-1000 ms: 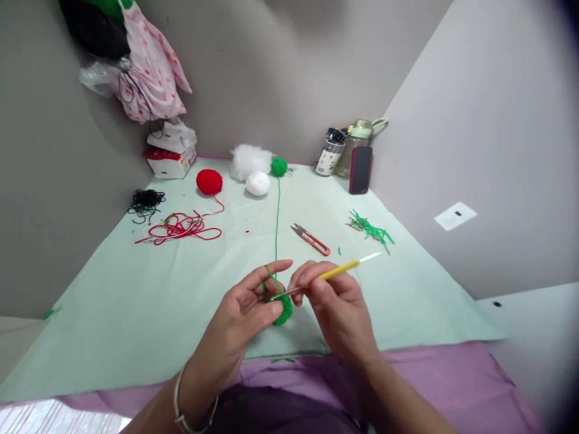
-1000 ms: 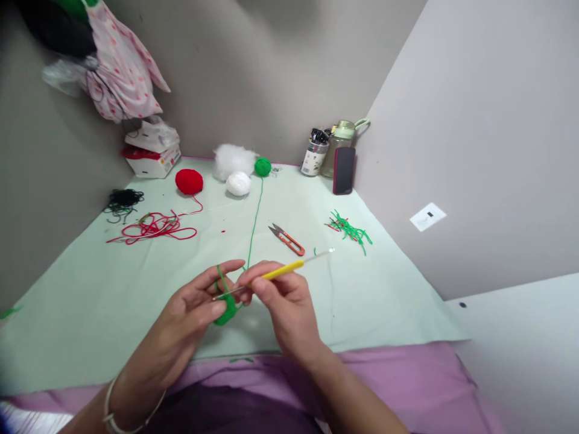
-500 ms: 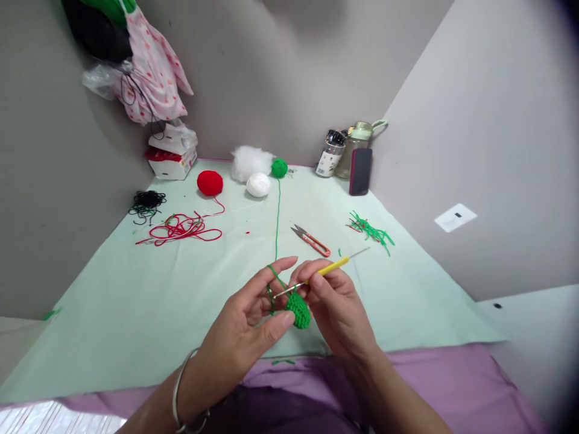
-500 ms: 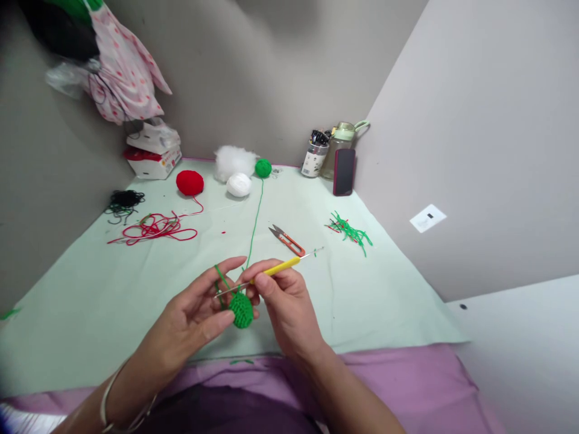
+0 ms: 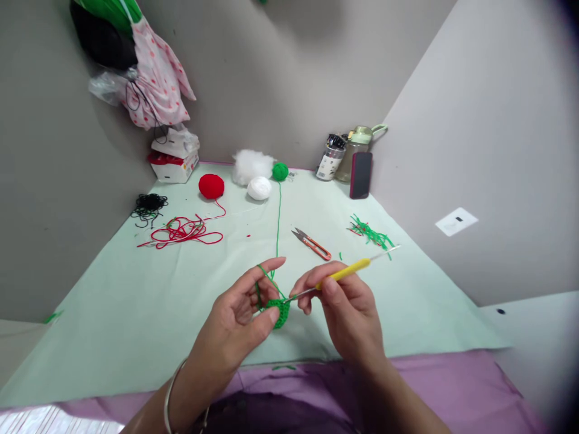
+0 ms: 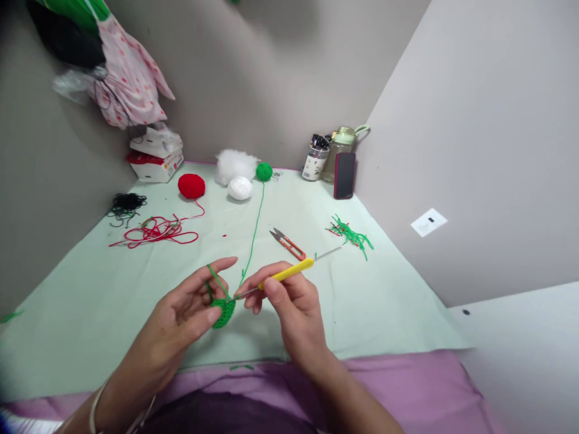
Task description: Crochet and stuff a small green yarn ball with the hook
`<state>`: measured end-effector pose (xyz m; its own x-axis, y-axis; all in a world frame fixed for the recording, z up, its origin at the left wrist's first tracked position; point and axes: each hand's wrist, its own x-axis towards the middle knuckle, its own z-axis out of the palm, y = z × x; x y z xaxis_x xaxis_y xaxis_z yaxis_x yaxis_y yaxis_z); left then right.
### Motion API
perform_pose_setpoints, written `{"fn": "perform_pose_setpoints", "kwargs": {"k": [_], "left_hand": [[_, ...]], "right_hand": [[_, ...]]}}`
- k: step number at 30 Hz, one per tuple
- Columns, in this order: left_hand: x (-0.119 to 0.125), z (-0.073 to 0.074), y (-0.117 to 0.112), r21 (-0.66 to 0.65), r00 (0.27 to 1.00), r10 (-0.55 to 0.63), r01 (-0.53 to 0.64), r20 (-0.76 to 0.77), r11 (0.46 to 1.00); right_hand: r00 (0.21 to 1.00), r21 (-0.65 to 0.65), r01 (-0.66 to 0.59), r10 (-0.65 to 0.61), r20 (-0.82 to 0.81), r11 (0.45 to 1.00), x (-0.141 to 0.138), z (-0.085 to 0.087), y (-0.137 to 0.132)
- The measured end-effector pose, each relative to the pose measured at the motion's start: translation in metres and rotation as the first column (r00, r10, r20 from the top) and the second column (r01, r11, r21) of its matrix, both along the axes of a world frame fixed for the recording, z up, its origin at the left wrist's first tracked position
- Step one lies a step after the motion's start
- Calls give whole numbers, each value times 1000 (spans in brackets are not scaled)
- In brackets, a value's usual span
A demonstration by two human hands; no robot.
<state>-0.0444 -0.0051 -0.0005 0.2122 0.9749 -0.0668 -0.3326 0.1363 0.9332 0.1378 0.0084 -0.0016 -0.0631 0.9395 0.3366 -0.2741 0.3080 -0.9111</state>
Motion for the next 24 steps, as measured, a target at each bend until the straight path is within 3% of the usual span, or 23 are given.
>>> {"fn": "perform_pose_setpoints", "kwargs": {"k": [7, 12, 15, 19, 24], "left_hand": [[-3, -6, 0, 73, 992, 41, -32, -123, 997], [-2, -8, -3, 118, 977, 119, -99, -175, 988], [1, -11, -5, 206, 956, 199, -154, -216, 966], [3, -11, -7, 268, 950, 235, -177, -205, 947], [5, 1, -7, 102, 972, 191, -178, -138, 979]], "right_hand": [[958, 284, 55, -131, 254, 957, 5, 1, -13], [850, 587, -5, -306, 429, 810, 5, 3, -14], [784, 651, -36, -383, 489, 759, 5, 0, -16], [850, 616, 10, -331, 410, 787, 3, -2, -17], [937, 428, 90, -221, 269, 899, 2, -1, -16]]}}
